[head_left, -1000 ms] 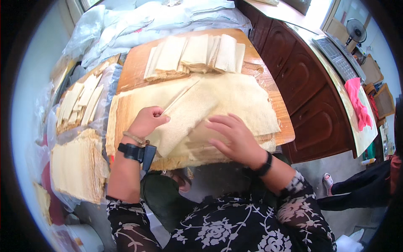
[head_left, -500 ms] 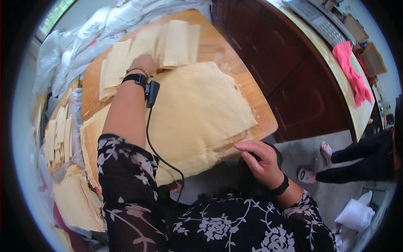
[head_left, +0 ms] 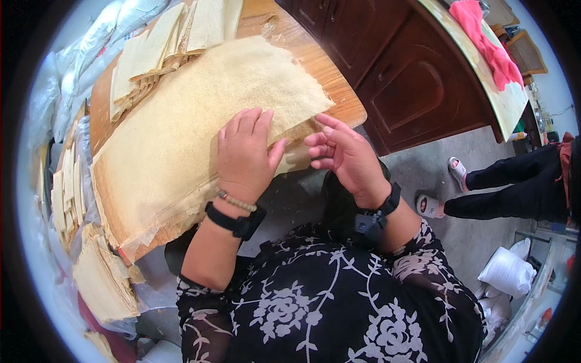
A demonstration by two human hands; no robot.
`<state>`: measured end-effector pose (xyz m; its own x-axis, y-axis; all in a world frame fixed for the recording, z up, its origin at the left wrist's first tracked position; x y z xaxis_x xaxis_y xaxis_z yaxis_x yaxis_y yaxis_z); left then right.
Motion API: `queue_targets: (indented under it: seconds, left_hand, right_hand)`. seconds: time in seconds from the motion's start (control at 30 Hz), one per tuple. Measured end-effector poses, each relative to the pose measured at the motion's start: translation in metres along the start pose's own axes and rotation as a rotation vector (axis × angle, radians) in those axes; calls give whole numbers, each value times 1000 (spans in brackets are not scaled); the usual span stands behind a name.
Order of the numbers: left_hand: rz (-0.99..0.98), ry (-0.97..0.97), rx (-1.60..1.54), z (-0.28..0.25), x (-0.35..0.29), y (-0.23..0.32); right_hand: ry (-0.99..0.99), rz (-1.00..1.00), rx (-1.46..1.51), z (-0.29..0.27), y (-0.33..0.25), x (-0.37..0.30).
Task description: The recorder is peeling, folding, and stacking thin bean curd sheets on a wooden production table.
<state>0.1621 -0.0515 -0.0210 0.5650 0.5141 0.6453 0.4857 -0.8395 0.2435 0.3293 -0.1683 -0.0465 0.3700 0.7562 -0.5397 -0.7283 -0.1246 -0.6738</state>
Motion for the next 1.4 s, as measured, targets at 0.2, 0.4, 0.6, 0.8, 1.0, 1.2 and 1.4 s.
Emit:
queue_targets:
  seconds: [0.2, 0.4, 0.6, 0.8, 1.0, 1.2, 1.4]
  left_hand:
    - [-28, 67, 119, 10, 12, 1]
    - [-230, 164, 22, 0, 26, -16]
    - [-194, 281, 96, -30, 39, -18]
    - [-3, 274, 114, -50, 49, -19]
    - [-80, 316, 151, -64, 40, -28]
    - [27, 276, 86, -76, 32, -34]
    - [-66, 379, 40, -82, 16, -44]
  right_hand:
    - [-31, -373, -219, 23, -8, -1]
    - [-103, -1423, -981, 52, -10, -13]
    - [-199, -1362, -1181, 92, -12, 21]
    - [-141, -1318, -1533, 143, -10, 64]
    - [-58, -1273, -1708, 166, -1, 119]
    - [29, -1440, -1560, 200, -19, 142]
    - [74, -1000, -1701, 187, -29, 154]
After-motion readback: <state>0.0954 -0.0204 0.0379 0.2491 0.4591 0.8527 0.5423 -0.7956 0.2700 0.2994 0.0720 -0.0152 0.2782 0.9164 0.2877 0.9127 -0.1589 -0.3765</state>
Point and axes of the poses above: each hand's wrist, its own x-axis towards the middle knuckle, its own z-axis out of the palm, y = z × x, the point moved 2 cm from there along x, towards the middle knuckle, and after that the axes turned 13 degrees about y, right-handed, at the moved point
